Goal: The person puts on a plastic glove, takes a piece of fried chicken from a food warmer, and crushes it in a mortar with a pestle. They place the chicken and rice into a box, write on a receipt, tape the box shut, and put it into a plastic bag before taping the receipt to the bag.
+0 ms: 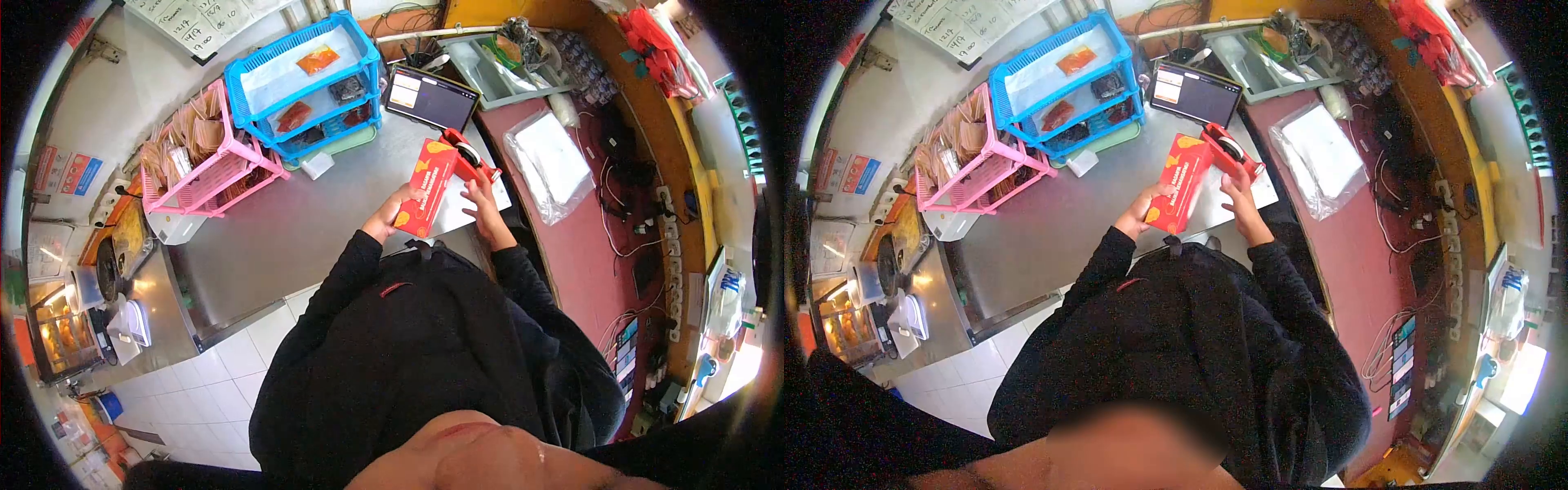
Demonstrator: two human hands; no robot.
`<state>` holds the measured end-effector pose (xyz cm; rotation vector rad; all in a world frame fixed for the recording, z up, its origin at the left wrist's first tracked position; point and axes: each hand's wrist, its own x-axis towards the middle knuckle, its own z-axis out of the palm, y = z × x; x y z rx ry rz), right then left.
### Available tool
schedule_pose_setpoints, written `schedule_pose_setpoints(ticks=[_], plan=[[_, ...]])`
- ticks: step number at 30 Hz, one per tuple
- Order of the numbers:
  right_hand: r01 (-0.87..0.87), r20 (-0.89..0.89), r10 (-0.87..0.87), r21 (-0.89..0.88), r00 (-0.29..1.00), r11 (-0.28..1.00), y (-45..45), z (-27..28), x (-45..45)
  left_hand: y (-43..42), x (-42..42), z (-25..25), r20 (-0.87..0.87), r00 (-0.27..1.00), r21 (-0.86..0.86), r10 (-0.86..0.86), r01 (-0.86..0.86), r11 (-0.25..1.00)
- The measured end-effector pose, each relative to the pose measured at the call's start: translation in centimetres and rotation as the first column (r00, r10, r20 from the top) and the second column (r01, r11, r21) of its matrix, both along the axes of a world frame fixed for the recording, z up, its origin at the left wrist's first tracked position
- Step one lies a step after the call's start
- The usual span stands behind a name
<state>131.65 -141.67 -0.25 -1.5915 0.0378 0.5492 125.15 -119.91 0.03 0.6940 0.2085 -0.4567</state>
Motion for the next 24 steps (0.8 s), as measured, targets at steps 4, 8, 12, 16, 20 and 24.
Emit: schedule_pose_setpoints(ticks=[4, 8, 12, 16, 20, 24], plan=[[-0.133, 0.287, 0.12, 0.024, 0.951, 0.991, 2.3, 0.2, 0.2, -0.1, -0.3, -1.5, 0.009, 1.0, 0.089, 0.01, -0.011, 0.996], [-0.081, -0.005, 0.085, 0.241, 0.996, 0.967, 3.1, -1.6, -0.2, -0.7, -1.3, -0.3, -0.101, 0.99, -0.068, 0.099, -0.106, 0.992], [0.062, 0.335, 0.13, -0.507, 0.933, 0.86, -2.7, -7.9, 0.9, 0.0, -1.4, -3.9, 0.041, 0.99, 0.087, 0.135, -0.138, 0.987], [0.061, 0.041, -0.055, -0.185, 0.998, 0.981, -7.0, -10.3, 0.4, 0.5, -2.2, -5.9, 0.143, 0.989, 0.985, 0.038, -0.146, 0.088], [0.125, 0.05, -0.118, -0.155, 0.992, 0.98, -7.9, -9.1, -0.3, 2.1, -2.2, -10.7, 0.154, 0.971, 0.943, -0.18, -0.199, -0.265], [0.158, 0.1, -0.137, -0.242, 0.985, 0.957, -8.5, -7.2, -0.2, 7.3, -0.4, -14.0, 0.416, 0.831, 0.875, 0.371, -0.253, -0.414]])
